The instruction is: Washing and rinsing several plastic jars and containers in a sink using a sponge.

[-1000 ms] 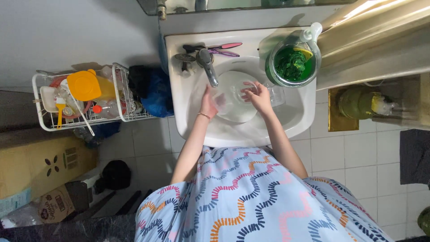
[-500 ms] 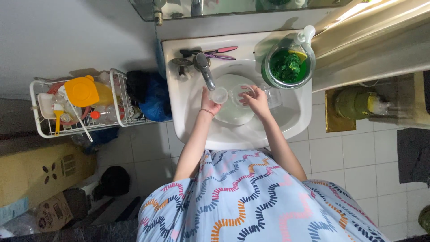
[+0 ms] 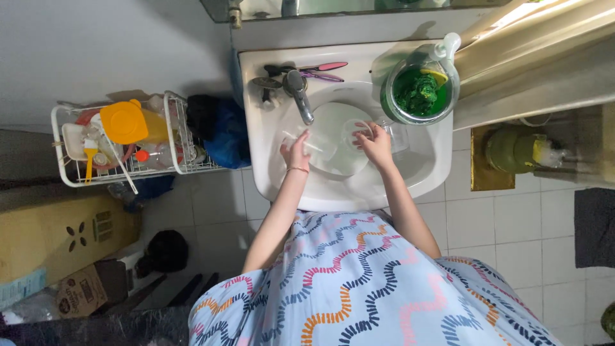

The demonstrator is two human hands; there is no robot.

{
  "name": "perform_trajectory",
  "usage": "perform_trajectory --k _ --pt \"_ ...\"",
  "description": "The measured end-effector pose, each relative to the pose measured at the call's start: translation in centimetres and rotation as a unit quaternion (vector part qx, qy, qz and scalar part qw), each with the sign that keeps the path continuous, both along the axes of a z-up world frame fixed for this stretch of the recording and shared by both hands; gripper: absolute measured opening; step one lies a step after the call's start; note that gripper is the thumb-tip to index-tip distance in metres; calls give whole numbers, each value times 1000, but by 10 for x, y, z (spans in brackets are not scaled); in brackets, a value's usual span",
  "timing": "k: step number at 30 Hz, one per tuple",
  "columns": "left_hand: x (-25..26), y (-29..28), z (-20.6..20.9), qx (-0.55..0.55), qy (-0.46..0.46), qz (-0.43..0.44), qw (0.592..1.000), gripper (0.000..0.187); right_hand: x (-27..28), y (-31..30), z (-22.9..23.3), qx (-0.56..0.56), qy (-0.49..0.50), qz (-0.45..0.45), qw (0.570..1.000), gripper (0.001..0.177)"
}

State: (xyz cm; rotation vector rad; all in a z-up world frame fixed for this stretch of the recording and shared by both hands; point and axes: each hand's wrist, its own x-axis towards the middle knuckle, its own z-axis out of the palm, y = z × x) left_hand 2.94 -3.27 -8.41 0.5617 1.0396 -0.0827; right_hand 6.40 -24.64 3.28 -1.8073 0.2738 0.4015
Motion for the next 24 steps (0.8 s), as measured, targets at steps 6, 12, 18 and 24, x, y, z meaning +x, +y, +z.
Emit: perform_trajectory --k 6,12,18,24 --pt "-12 -14 24 443 -217 -98 865 100 -4 9 13 -16 -3 17 1000 33" --pt "6 -11 55 622 -267 -168 717 95 -9 6 19 1 -2 33 999 34" --pt "11 1 52 582 -272 -172 747 93 -13 0 20 -20 -17 27 999 34" --pt "0 2 34 636 -291 -186 690 97 -14 1 20 -46 -13 48 998 33"
